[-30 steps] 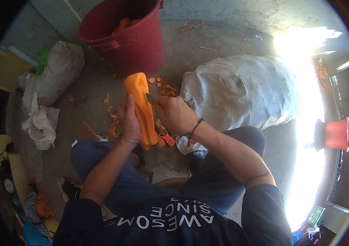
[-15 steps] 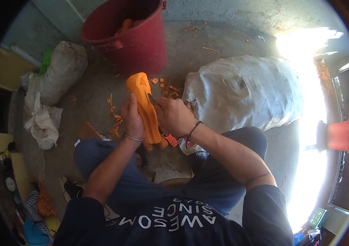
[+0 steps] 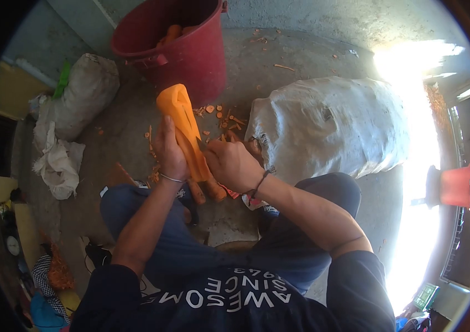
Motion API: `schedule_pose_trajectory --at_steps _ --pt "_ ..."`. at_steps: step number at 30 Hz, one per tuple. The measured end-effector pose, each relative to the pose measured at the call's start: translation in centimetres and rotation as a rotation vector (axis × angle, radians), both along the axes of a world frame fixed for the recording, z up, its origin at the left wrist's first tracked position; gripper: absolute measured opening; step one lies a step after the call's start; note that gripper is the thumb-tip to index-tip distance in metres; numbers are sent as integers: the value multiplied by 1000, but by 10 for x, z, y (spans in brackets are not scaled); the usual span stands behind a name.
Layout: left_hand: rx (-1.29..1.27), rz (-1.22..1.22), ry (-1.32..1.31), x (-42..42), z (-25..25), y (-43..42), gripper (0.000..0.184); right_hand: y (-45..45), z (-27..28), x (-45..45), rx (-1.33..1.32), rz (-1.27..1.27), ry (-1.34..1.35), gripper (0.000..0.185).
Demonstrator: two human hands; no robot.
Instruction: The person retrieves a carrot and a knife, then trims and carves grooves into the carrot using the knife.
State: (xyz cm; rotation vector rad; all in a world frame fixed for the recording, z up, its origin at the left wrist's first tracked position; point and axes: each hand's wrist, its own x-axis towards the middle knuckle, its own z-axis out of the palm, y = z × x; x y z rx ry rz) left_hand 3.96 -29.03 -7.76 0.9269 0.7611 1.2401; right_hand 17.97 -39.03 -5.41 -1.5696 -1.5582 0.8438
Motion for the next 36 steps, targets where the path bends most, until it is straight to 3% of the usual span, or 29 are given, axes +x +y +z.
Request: schedule_pose_trajectory --at_steps 5,7,14,16,20,22,25,32,36 --pt "12 1 7 0 13 -1 43 1 17 5 45 21 -100 22" --pt "0 -12 -71 0 11 0 53 1 18 5 73 18 -193 22" --pt "5 40 -112 3 25 3 49 -1 34 5 107 26 -182 22" --pt "-189 -223 -299 -9 20 19 62 -2 27 3 72 27 -154 23" --pt "-256 -285 -364 -23 26 39 67 -2 10 3 30 27 -113 17" --pt "-243 -163 -345 -23 22 39 59 -1 0 3 175 49 -352 16" --pt "-228 -44 -447 -25 20 43 47 -2 17 11 78 111 -445 16" --pt "-238 -39 -421 -30 16 48 38 -3 16 19 139 167 -454 17" --pt "-178 -99 -268 -31 16 46 33 -2 26 34 67 144 -568 17"
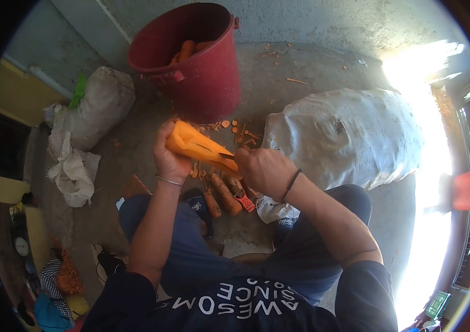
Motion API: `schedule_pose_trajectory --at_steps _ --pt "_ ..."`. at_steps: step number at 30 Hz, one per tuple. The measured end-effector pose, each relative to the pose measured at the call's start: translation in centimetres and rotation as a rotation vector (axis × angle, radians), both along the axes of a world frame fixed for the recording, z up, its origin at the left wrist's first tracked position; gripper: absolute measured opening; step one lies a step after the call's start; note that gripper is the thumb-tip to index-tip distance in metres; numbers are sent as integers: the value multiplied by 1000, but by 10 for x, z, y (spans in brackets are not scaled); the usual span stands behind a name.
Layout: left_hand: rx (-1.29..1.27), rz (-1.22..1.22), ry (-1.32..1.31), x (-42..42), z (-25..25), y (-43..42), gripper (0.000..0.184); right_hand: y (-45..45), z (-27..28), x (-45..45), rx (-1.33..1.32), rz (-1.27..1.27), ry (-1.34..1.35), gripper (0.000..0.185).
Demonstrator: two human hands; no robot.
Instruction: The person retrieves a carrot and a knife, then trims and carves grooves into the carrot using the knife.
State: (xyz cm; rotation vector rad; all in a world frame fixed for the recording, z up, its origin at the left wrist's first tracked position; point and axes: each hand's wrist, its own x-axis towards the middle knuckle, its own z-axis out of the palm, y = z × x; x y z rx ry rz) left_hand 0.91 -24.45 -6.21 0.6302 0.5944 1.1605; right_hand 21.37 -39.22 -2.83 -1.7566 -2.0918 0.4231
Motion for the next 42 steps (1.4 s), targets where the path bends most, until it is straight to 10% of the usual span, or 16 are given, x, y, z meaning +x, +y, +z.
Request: schedule_pose_trajectory --at_steps 11,16,24,42 --pt "-189 14 -217 -10 9 13 26 2 10 20 -3 120 42 14" --pt "-66 173 -179 -16 11 22 24 9 6 7 468 -20 110 13" --pt "-59 105 -161 5 11 -5 22 2 8 -32 89 -6 570 28" --pt "22 64 -91 12 14 -21 25 4 8 -38 -8 -72 582 34"
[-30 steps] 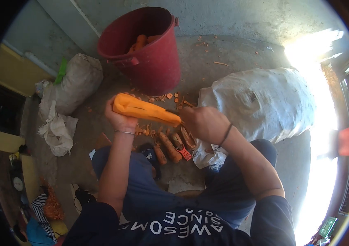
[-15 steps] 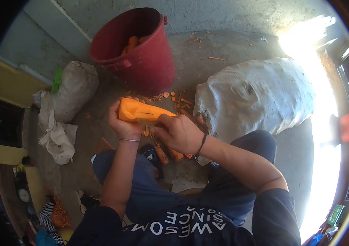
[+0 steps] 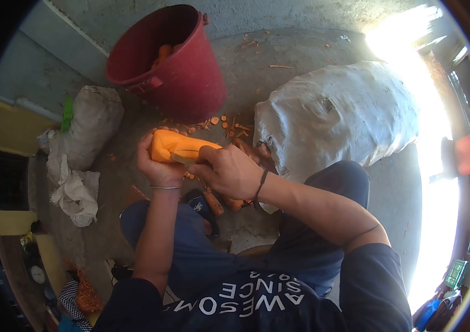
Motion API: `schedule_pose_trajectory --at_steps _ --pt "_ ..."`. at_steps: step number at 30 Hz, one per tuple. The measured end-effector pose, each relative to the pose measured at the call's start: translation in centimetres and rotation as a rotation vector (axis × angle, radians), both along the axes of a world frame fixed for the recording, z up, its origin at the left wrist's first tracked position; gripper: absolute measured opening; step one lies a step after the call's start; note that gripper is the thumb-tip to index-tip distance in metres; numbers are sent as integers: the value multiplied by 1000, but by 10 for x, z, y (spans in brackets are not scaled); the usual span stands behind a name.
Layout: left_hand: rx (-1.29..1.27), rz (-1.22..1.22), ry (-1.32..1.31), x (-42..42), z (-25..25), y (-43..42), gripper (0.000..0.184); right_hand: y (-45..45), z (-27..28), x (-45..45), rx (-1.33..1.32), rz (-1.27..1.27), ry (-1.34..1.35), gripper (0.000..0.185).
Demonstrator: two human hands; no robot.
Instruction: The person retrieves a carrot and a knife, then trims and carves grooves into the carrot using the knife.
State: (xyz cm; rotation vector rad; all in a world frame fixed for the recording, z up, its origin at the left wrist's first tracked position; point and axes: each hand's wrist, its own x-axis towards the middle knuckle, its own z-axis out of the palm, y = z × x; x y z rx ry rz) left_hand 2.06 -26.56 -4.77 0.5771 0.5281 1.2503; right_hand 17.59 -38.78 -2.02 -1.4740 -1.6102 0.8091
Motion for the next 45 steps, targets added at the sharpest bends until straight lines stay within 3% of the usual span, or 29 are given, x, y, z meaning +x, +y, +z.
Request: schedule_pose_trajectory --at_steps 12,18,45 --pt "1 23 44 -5 1 2 27 2 5 -2 -154 -4 123 37" --pt "1 48 90 -5 1 2 27 3 9 -2 -218 -56 45 40" --pt "-36 67 71 -15 -3 12 29 5 -27 -1 -216 -30 152 40"
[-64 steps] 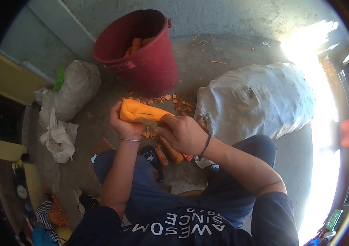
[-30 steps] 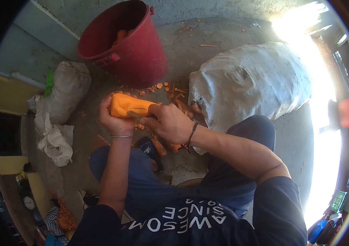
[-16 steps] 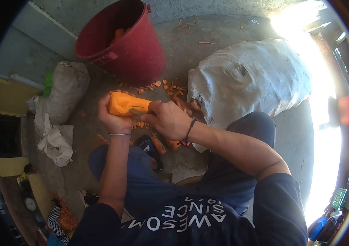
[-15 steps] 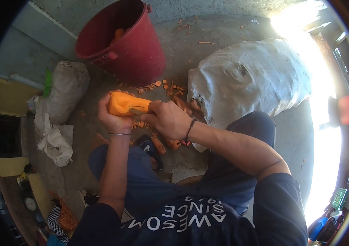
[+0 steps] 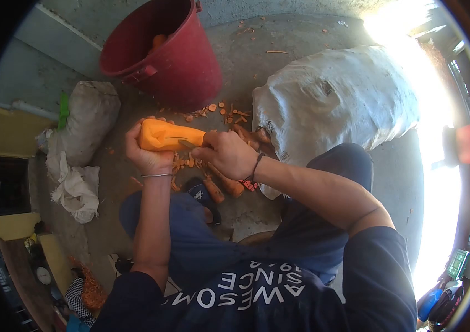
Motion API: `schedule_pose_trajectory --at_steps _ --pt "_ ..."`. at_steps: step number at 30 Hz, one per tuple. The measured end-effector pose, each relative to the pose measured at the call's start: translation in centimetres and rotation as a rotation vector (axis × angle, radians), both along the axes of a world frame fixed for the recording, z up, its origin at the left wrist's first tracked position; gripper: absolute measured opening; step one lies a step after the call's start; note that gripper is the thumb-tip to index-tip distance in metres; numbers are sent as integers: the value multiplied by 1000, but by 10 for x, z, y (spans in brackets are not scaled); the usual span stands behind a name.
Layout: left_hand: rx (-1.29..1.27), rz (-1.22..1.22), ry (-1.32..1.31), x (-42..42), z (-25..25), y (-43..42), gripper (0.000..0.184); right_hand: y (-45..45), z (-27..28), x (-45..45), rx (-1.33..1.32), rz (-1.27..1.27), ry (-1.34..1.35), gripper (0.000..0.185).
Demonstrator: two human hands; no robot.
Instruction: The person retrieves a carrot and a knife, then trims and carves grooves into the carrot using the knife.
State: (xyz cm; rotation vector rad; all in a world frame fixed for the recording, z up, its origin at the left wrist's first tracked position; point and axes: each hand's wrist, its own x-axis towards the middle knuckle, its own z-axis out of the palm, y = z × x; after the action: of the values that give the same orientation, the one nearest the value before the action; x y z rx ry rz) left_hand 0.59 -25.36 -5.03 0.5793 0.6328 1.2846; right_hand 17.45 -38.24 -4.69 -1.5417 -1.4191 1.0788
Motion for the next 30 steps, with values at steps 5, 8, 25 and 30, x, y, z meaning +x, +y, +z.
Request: schedule_pose_trajectory --at_steps 5,8,25,30 --pt "-26 22 -6 1 4 -1 27 1 -3 -1 16 -8 -27 41" --pt "-18 16 22 -2 2 2 27 1 7 -1 -7 -12 -55 40" --pt "-39 10 1 -10 5 7 29 4 -8 8 -17 18 -121 43" --pt "-43 34 14 -10 5 8 28 2 -8 6 57 6 -179 43"
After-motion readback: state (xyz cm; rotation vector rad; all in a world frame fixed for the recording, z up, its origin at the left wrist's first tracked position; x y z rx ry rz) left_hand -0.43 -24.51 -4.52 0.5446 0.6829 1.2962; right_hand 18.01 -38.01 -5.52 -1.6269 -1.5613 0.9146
